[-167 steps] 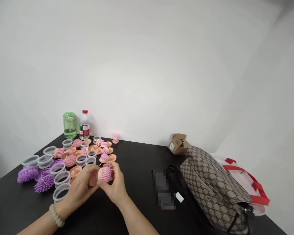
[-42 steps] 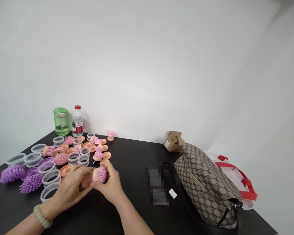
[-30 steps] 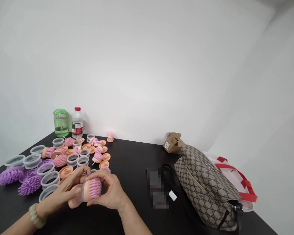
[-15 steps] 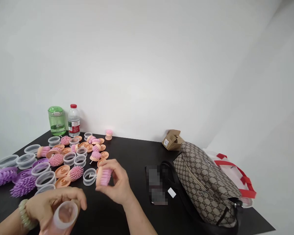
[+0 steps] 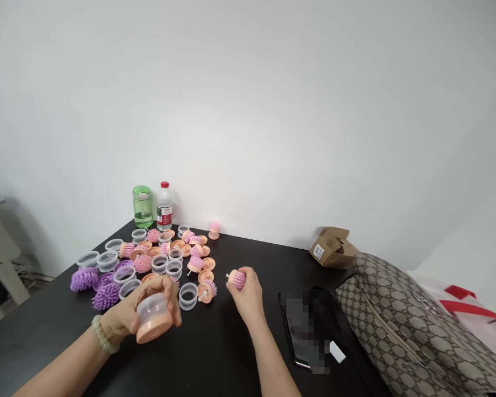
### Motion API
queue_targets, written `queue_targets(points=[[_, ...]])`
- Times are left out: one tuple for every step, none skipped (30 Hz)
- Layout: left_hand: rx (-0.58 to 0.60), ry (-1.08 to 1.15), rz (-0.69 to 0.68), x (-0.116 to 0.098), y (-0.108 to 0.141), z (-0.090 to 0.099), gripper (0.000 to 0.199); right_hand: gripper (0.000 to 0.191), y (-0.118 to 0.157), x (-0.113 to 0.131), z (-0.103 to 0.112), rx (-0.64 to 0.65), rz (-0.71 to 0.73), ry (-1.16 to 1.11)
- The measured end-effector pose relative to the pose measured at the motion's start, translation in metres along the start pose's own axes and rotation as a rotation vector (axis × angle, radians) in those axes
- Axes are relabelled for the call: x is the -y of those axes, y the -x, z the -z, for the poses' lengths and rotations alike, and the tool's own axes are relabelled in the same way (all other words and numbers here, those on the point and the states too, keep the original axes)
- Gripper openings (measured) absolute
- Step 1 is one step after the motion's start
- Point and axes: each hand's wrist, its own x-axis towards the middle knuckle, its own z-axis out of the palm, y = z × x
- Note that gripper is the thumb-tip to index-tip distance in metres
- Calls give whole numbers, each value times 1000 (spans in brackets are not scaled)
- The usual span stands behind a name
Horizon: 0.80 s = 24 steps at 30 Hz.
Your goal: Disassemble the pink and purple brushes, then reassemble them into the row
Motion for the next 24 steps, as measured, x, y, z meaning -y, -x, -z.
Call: queue_targets(points=[[-24,-20,-18,0,-1,1,65,24,0,-4,-2,8,1,43],[-55,-45,-34,0,-1,1,65,24,0,-8,-4,19,5,77],[-88,-74,-45,0,-2,1,65,25,0,-12,-7,34,13,102],[-120,-106,-52,0,-2,0,65,28,1,-15,-9,50,24,119],[-146,-137,-57,0,-3,0,64,32,1,-17,-10,64,39,130],[-168,-168,-60,0,-4,-1,63,37,1,-18,-11,73,57,136],[-186,-199,-61,1,-5,-2,62,42,1,-18,-11,76,77,139],[-203,-232,-59,3,-7,-2,61,45,2,-15,-10,72,97,141],[-218,-268,-57,4,-8,-3,60,45,3,-11,-9,63,123,138],[-234,-309,-58,6,-9,-4,59,43,5,-5,-8,63,161,126],[-254,-364,-65,8,-10,-5,58,38,9,1,-7,85,212,100],[-278,-440,-77,10,-11,-6,56,34,14,9,-7,130,271,55],[-304,-539,-92,12,-11,-7,52,30,19,16,-8,206,334,-8],[-328,-653,-107,13,-12,-8,47,30,26,23,-10,303,383,-83],[-346,-769,-121,14,-11,-10,42,34,32,28,-12,396,409,-156],[-359,-874,-133,15,-11,-11,37,40,37,33,-15,473,410,-200],[-365,-960,-147,16,-11,-12,33,42,42,36,-19,520,394,-205],[-363,-1025,-165,17,-10,-13,30,43,45,38,-22,551,372,-187],[-357,-1074,-184,17,-10,-13,28,43,48,39,-25,571,344,-173],[-353,-1117,-204,18,-10,-13,26,41,49,40,-27,586,315,-168],[-348,-1157,-226,19,-10,-13,24,39,49,39,-29,600,287,-181],[-344,-1192,-244,20,-11,-12,22,38,49,39,-30,611,257,-205],[-341,-1222,-258,21,-11,-11,22,36,48,39,-30,616,229,-231],[-345,-1244,-263,22,-12,-10,23,34,48,39,-30,620,204,-251]])
